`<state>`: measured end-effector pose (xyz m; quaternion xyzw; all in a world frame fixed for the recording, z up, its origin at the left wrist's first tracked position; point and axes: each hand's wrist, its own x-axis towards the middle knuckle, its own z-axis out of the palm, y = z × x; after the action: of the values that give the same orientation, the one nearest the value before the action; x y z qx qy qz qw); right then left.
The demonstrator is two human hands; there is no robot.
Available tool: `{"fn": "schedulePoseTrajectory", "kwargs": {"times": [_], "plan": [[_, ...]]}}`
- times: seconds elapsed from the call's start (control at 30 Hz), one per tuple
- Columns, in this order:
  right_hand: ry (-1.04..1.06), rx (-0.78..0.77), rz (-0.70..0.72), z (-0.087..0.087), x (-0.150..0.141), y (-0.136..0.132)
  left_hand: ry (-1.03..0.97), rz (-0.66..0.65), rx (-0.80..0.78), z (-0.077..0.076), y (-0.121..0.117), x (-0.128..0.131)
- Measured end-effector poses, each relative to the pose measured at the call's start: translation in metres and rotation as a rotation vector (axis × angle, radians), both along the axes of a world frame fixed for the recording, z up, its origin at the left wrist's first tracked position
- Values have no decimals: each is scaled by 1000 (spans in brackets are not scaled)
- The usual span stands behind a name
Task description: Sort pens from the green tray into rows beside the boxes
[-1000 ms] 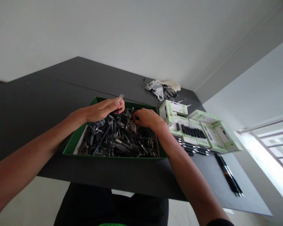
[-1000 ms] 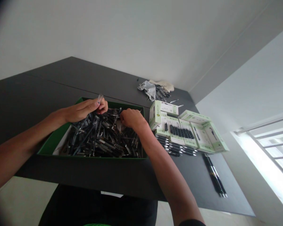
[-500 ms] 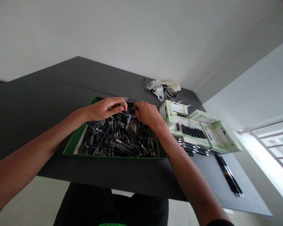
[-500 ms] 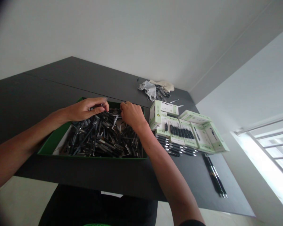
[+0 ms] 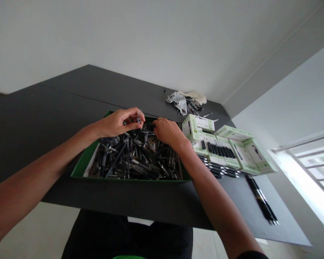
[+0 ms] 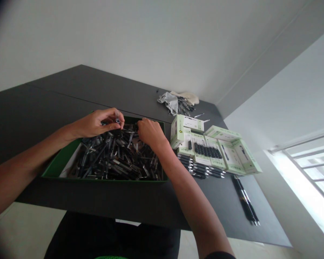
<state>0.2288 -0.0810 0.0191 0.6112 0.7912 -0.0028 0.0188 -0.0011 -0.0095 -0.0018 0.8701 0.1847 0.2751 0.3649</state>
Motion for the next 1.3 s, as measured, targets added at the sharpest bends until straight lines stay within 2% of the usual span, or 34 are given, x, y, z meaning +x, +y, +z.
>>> {"fn": "schedulePoseTrajectory", "kwargs": {"times": [0.4, 0.63, 0.77, 1.3], "plan": [[19, -34, 17, 0, 2, 1, 74, -18, 15, 2, -2, 1], [-12, -44, 16, -1, 3, 0, 143, -69, -80, 6, -3, 2], [-29, -63, 24, 1, 1, -1, 161, -69, -78, 7, -4, 2], [19, 57, 1, 2, -5, 2, 194, -99, 6, 7, -4, 1]]}}
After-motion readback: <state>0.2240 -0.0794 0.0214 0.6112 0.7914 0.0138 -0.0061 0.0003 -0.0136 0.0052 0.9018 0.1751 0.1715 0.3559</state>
